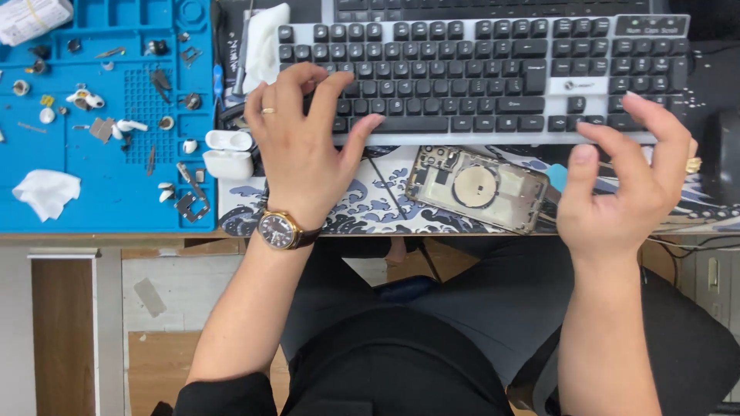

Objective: A person uses a computer to log data or run tests while handling a smartphone at a repair bench.

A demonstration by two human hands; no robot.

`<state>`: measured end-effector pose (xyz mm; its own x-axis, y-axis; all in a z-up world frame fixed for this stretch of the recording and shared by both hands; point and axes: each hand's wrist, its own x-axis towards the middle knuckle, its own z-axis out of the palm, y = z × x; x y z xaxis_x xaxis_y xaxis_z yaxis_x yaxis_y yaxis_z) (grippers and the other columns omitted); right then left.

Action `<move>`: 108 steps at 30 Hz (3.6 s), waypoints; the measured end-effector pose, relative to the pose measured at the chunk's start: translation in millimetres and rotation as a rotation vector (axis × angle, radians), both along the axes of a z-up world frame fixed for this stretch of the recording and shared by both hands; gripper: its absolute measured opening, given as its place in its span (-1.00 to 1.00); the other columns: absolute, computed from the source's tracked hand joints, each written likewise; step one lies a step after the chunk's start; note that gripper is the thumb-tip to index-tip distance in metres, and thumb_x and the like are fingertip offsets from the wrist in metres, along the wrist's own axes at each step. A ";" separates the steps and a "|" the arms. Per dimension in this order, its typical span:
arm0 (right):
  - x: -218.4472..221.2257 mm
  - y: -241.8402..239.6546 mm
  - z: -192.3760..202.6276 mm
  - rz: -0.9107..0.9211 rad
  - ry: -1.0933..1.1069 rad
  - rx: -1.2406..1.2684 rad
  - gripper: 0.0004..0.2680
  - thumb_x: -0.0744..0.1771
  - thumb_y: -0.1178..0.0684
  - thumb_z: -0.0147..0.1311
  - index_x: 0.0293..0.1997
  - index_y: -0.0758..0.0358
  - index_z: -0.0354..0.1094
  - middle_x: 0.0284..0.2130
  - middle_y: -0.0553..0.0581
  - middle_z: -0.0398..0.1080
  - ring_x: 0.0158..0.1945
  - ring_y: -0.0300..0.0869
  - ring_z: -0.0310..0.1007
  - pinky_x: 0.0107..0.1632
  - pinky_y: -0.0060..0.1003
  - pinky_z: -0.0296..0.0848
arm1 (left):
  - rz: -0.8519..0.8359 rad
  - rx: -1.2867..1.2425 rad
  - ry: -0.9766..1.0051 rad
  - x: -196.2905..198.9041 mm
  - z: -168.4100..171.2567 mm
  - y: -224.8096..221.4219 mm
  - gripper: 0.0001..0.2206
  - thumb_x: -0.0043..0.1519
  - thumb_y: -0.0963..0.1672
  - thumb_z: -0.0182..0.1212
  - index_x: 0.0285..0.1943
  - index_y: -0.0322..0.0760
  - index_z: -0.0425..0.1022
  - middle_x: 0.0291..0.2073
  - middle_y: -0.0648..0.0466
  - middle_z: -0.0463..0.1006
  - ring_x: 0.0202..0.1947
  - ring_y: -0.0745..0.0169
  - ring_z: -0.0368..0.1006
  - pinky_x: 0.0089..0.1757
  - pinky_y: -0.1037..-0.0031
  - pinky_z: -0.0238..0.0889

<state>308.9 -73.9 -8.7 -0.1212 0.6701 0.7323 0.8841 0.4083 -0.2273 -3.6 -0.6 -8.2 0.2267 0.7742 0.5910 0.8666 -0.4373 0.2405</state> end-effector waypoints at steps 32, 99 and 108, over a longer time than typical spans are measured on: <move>-84.8 22.7 21.5 0.192 -0.124 -0.352 -0.79 0.42 0.00 0.22 0.11 0.29 0.55 0.33 0.37 0.23 0.38 0.19 0.31 0.43 0.36 0.13 | -0.042 -0.115 0.058 -0.5 1.6 -2.9 -0.52 0.38 0.19 0.02 0.28 -0.08 0.41 0.25 -0.08 0.26 0.17 -0.10 0.32 0.20 -0.01 0.02; -103.2 49.9 14.6 0.005 -0.160 -0.354 -0.68 0.53 -0.19 0.11 0.24 0.29 0.57 0.53 0.23 -0.16 0.59 0.20 -0.05 0.54 0.40 -0.05 | -0.125 -0.063 -0.104 -3.0 -1.7 -6.4 -0.73 0.36 0.04 0.26 -0.06 -0.19 0.55 0.14 -0.08 0.38 0.17 -0.09 0.39 0.21 -0.14 0.08; -113.5 42.6 22.5 0.094 -0.189 -0.388 -0.64 0.49 -0.21 0.09 0.22 0.32 0.53 0.48 0.32 -0.05 0.53 0.29 0.05 0.50 0.35 -0.05 | -0.118 -0.069 -0.139 -2.0 4.8 -4.0 -0.74 0.37 0.02 0.18 -0.05 -0.22 0.47 0.08 -0.07 0.36 0.03 -0.05 0.42 0.16 -0.06 0.15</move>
<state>195.4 -31.3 13.8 -0.3021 0.8708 0.3880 0.8879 0.4051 -0.2179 -5.6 -4.6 -3.4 0.2378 0.7867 0.5697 0.7666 -0.5122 0.3872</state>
